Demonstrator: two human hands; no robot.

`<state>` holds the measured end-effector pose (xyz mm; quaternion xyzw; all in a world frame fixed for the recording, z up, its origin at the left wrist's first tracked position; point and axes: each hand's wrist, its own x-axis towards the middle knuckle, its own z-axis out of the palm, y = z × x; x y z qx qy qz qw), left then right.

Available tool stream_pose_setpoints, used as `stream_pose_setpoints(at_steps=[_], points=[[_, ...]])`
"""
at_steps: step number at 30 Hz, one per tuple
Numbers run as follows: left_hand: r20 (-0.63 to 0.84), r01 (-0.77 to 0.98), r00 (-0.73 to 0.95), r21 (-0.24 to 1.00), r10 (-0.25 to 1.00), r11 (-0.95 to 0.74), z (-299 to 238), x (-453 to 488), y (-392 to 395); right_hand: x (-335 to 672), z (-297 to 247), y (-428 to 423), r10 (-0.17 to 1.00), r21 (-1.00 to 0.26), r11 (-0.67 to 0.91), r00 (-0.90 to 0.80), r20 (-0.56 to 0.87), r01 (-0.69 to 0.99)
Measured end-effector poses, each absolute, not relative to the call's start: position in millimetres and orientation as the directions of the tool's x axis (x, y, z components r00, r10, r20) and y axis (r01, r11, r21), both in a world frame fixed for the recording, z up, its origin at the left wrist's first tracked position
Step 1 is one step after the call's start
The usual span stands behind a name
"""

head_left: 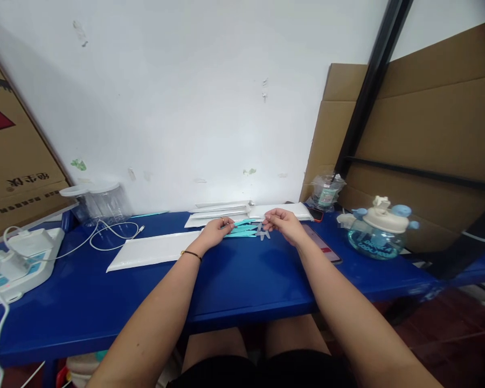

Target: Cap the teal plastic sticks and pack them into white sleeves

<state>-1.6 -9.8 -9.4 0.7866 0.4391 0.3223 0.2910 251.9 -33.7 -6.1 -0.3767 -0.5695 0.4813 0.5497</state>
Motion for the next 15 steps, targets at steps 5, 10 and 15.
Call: stream_pose_setpoints(at_steps=[5,10,15], points=[[0.256,0.477,0.427,0.751,0.867,-0.457,-12.5,-2.6,-7.3,249.8,-7.0,-33.6,0.944,-0.952,0.304,-0.123,0.306,-0.036],[0.260,0.489,0.444,0.732,0.858,-0.475,-12.2,-2.0,-7.1,247.1,-6.6,-35.4,0.946,-0.954,0.300,-0.130,0.297,0.007],[0.258,0.499,0.450,0.721,0.855,-0.481,-11.5,-1.5,-8.1,245.0,-5.8,-37.3,0.948,-0.956,0.292,-0.142,0.285,0.030]])
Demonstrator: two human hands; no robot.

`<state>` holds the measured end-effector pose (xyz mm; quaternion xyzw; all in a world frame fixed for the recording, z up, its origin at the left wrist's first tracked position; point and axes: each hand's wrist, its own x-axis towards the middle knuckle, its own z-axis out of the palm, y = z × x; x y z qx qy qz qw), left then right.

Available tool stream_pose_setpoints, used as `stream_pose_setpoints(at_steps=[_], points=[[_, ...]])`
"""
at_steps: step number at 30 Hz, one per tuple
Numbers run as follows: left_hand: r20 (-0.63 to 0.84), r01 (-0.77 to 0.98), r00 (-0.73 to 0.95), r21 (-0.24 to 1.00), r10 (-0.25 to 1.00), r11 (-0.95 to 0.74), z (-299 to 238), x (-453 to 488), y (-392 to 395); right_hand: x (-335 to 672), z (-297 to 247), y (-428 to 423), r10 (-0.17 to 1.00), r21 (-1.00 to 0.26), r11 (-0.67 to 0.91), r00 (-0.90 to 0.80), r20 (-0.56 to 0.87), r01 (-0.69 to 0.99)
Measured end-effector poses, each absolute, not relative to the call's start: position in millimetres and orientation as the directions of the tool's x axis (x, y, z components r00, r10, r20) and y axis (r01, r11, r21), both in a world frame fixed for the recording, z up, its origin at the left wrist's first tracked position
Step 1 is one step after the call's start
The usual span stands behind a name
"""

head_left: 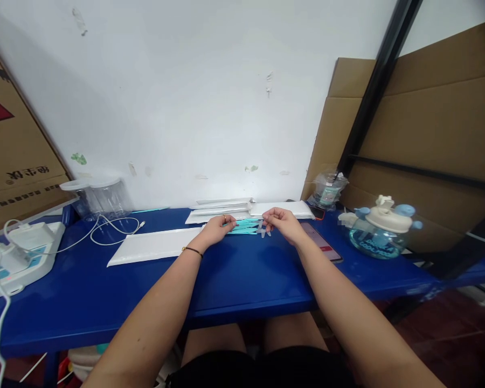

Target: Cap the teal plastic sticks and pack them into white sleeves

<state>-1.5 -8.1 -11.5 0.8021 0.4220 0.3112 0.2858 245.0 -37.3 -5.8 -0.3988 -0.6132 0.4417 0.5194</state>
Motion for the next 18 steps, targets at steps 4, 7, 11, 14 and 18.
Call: stream_pose_setpoints(at_steps=[4,7,11,14,18], points=[[0.246,0.495,0.447,0.733,0.860,-0.467,-11,-2,-8,247,-6,-37,0.949,-0.959,0.283,-0.152,0.275,0.030],[0.252,0.484,0.447,0.739,0.858,-0.469,-8,-1,-10,246,-6,-37,0.948,-0.959,0.283,-0.157,0.276,0.024],[0.242,0.502,0.461,0.722,0.854,-0.476,-5,2,-16,241,-7,-39,0.942,-0.959,0.280,-0.203,0.268,0.035],[0.168,0.509,0.486,0.744,0.858,-0.434,-4,5,-20,239,-6,-42,0.937,-0.966,0.247,-0.273,0.220,0.072],[-0.003,0.525,0.617,0.746,0.787,-0.409,-3,8,-26,246,-1,-49,0.887,-0.962,0.166,-0.459,0.049,0.218]])
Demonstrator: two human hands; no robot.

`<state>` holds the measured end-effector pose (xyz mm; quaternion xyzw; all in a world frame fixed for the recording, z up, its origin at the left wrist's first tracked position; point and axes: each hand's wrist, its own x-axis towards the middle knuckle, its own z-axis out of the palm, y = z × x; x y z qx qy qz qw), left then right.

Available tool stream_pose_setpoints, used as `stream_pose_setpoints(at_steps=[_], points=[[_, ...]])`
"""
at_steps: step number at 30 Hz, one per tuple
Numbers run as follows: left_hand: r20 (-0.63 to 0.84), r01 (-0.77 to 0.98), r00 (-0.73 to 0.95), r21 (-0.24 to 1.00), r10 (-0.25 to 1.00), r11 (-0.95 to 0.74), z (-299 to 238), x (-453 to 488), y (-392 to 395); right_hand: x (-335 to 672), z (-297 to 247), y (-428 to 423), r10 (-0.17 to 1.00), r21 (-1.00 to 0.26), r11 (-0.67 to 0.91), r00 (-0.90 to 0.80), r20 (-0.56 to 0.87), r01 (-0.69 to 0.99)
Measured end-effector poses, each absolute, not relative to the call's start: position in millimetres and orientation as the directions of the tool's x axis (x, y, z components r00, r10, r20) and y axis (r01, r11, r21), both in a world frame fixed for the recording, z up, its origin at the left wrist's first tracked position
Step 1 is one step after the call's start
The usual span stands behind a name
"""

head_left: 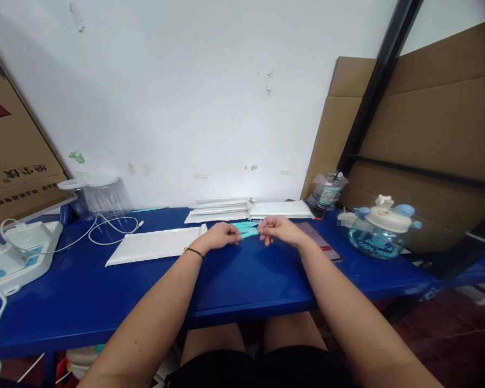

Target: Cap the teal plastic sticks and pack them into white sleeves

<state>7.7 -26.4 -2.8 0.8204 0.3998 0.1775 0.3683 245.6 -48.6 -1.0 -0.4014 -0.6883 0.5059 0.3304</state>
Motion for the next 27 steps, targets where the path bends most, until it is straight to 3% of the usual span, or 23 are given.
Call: stream_pose_setpoints(at_steps=[3,5,7,9,11,13,18,27], points=[[-0.030,0.556,0.691,0.661,0.722,-0.504,-3,9,-30,256,2,-52,0.790,-0.911,0.119,-0.593,-0.153,0.394],[0.014,0.575,0.669,0.623,0.743,-0.530,-4,9,-30,263,2,-50,0.773,-0.868,0.118,-0.594,-0.224,0.482],[0.112,0.627,0.594,0.555,0.796,-0.546,-6,8,-27,268,-2,-45,0.857,-0.830,0.142,-0.486,-0.170,0.540],[0.228,0.697,0.508,0.458,0.831,-0.552,-9,5,-22,271,-7,-38,0.951,-0.769,0.187,-0.307,-0.013,0.612],[0.295,0.752,0.457,0.377,0.839,-0.541,-11,1,-17,272,-13,-32,0.976,-0.673,0.219,-0.162,0.147,0.707],[0.297,0.783,0.444,0.330,0.845,-0.527,-14,-1,-12,269,-18,-27,0.972,-0.584,0.211,-0.104,0.211,0.784],[0.278,0.804,0.467,0.262,0.839,-0.534,-18,-2,-8,261,-26,-22,0.983,-0.498,0.166,-0.099,0.157,0.851],[0.370,0.796,0.402,0.310,0.838,-0.519,-5,0,-16,261,-24,-27,0.994,-0.475,0.071,-0.022,0.107,0.877]])
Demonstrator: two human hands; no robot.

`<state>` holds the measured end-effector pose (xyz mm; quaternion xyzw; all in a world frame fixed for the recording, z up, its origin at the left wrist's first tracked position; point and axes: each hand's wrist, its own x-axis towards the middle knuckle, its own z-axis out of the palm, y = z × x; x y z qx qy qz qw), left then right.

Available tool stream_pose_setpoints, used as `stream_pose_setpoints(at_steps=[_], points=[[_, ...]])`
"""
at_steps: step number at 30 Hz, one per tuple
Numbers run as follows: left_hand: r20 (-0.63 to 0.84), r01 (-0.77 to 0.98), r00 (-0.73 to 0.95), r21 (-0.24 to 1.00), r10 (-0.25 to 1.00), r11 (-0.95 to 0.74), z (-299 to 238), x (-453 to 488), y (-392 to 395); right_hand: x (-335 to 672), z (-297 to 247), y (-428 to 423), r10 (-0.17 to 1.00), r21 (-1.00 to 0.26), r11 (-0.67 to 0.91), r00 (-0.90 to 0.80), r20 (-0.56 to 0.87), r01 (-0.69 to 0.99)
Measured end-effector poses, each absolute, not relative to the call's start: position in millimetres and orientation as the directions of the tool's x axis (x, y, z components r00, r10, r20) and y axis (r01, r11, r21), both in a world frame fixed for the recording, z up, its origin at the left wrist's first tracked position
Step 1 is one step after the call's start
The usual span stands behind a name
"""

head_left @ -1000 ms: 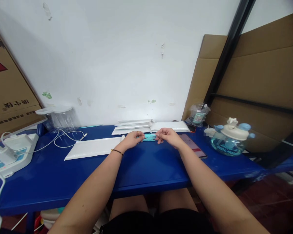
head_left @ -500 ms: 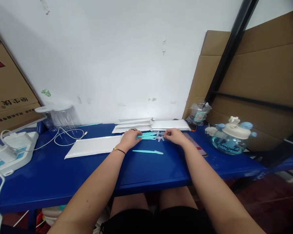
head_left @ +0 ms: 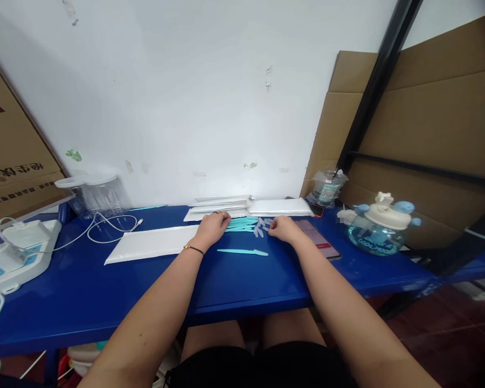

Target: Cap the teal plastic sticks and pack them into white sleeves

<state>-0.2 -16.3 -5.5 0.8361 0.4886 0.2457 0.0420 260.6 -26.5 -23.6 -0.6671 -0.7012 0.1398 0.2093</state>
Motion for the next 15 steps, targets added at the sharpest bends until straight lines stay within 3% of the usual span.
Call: stream_pose_setpoints(at_steps=[10,15], points=[[0.399,0.696,0.426,0.430,0.812,-0.576,0.7,1.5,-22.2,258.2,-19.3,-31.8,0.994,-0.448,0.070,-0.022,0.111,0.891],[0.387,0.712,0.408,0.432,0.827,-0.554,1.4,0.5,-21.1,260.3,-25.3,-28.3,0.981,-0.460,0.101,-0.012,0.192,0.882]])
